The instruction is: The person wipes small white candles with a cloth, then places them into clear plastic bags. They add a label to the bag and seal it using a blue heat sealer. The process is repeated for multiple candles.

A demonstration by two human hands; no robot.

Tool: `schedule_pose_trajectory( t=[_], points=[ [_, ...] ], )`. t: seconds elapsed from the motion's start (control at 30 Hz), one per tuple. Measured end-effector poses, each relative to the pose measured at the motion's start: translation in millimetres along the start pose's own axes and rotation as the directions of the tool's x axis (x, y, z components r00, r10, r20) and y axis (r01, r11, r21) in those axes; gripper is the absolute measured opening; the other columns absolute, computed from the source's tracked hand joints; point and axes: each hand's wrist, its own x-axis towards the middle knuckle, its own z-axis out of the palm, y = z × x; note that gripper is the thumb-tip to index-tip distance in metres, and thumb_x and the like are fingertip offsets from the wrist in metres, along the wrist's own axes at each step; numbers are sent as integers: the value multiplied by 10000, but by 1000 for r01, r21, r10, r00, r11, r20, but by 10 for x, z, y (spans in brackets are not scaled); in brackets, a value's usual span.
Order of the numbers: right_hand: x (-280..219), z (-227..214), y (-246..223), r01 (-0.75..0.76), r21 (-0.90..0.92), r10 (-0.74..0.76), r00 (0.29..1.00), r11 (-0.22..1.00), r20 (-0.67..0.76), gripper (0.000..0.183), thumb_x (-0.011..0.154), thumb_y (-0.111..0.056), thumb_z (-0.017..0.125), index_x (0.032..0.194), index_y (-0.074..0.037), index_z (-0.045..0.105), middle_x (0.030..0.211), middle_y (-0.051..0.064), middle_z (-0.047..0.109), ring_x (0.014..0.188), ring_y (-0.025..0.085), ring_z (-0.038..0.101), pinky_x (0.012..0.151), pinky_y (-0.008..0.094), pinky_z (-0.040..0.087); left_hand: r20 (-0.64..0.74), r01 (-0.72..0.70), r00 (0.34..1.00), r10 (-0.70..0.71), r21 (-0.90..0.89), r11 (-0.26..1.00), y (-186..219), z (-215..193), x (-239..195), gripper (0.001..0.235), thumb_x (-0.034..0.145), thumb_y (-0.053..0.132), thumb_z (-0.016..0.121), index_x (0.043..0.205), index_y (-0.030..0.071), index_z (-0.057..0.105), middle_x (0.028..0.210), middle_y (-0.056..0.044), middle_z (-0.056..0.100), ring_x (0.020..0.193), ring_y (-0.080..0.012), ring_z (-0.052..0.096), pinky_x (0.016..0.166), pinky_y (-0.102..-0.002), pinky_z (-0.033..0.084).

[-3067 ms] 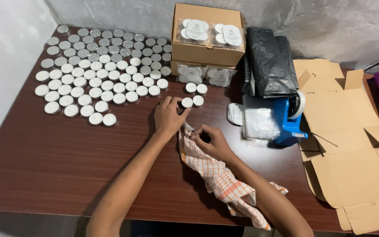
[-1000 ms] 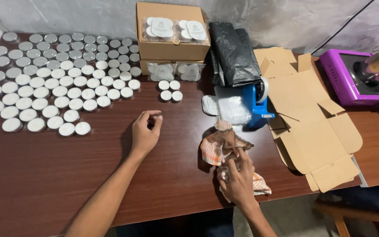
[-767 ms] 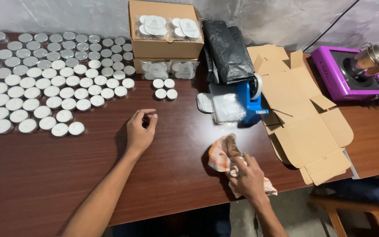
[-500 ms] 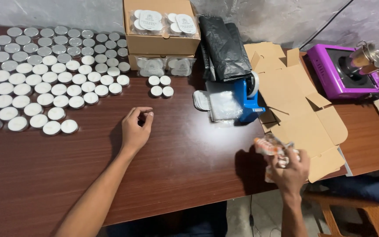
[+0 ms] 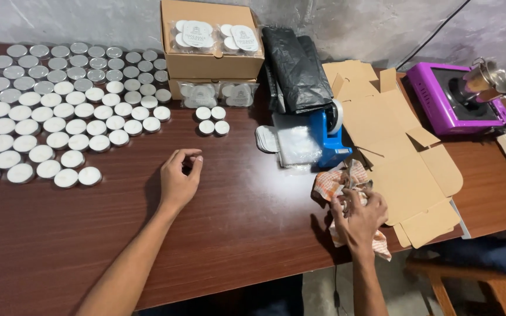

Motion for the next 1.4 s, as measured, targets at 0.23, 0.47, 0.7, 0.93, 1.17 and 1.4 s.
schedule_pose_trajectory(
  t=[0.23,0.47,0.7,0.93,1.17,1.4],
  points=[
    [462,-226,-424,246,137,-143,845,960,-515,143,953,-283,734,1061,-194,705,1258,102,460,1279,400,418,1120,546,312,-18,-12,1000,11,-18,1000,15,8,1,139,938,125,682,1058,73,729,880,-117,673,918,-306,699,790,-423,578],
    [971,76,-932,566,-33,-563,809,824,-171,413,755,-172,749,1166,-212,755,1088,27,717,1092,264,640,846,385,479,-9,19,1000,-20,-36,999,101,-49,-1,153,943,111,661,1073,62,725,888,-132,674,921,-311,696,802,-431,581],
    [999,465,-825,581,-76,-584,788,810,-196,88,802,-217,750,888,-235,750,839,-19,726,913,214,674,730,326,489,6,66,998,-65,-34,997,141,-66,2,153,944,100,634,1054,62,733,888,-136,686,926,-310,702,813,-435,585],
    [971,303,-919,555,-76,-556,796,828,-241,117,766,-202,792,828,-218,694,726,-24,614,802,224,618,662,325,477,-16,74,997,-75,-54,996,99,-40,-1,189,929,69,612,1068,76,740,879,-139,680,919,-317,694,811,-434,587],
    [769,-58,-1239,594,131,-520,775,794,-358,172,815,-173,813,967,-249,786,758,-47,636,760,196,582,677,309,460,-65,39,997,-43,-71,997,60,-18,-5,206,912,49,615,1071,78,742,874,-143,684,907,-326,697,793,-441,586],
    [11,65,-1997,726,210,-743,669,655,5,369,770,-270,745,1111,-133,772,745,55,642,747,262,586,672,372,470,-72,51,996,-59,-102,993,45,-27,-2,213,922,49,605,1085,84,737,881,-135,693,898,-312,691,782,-435,579]
  ],
)
